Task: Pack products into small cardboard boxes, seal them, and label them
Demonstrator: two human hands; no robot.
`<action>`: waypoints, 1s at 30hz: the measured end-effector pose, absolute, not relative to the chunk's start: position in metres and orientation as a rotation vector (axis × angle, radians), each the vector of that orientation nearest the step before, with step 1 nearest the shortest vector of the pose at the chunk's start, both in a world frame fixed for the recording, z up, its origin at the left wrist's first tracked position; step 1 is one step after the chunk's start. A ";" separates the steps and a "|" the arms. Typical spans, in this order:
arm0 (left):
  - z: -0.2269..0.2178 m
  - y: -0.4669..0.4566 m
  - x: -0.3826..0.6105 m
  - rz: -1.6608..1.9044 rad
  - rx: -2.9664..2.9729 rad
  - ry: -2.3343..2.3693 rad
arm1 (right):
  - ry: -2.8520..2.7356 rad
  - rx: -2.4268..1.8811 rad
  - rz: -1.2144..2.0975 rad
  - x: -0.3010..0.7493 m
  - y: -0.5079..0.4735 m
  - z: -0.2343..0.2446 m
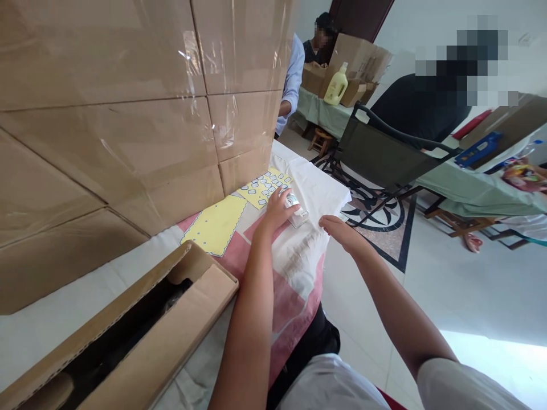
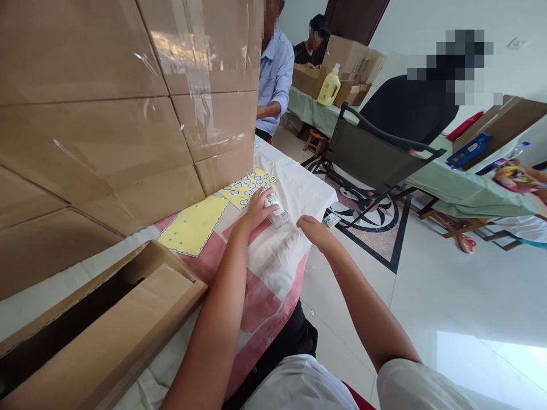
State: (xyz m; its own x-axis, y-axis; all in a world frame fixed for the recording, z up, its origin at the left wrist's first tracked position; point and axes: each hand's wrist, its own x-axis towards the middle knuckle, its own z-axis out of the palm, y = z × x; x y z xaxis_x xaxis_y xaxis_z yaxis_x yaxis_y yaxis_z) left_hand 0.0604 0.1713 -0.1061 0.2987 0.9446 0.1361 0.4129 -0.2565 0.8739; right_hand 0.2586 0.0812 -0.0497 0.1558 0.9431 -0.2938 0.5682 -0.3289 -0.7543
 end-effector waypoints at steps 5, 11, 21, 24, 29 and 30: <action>-0.105 0.171 0.064 0.912 1.802 1.252 | -1.532 -1.939 1.004 0.252 0.075 -0.062; -0.108 0.171 0.064 0.908 1.799 1.278 | -1.660 -1.914 0.937 0.249 0.083 -0.083; -0.091 0.151 0.077 0.958 1.877 1.399 | -1.763 -1.875 0.556 0.238 0.080 -0.105; -0.090 0.149 0.083 0.956 1.807 1.401 | -1.750 -1.854 0.523 0.238 0.081 -0.113; -0.093 0.147 0.086 0.915 1.698 1.372 | -1.755 -1.790 0.592 0.250 0.084 -0.116; -0.093 0.147 0.086 0.906 1.691 1.374 | -1.757 -1.774 0.610 0.253 0.086 -0.116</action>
State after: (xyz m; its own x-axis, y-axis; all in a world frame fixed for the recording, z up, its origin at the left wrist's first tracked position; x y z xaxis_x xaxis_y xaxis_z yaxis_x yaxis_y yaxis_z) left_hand 0.0857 0.1474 -0.0929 0.1684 0.9839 0.0604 0.4431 -0.1303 0.8870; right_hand 0.2527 0.0856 -0.1162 0.0359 0.9970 0.0680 0.7404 0.0191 -0.6719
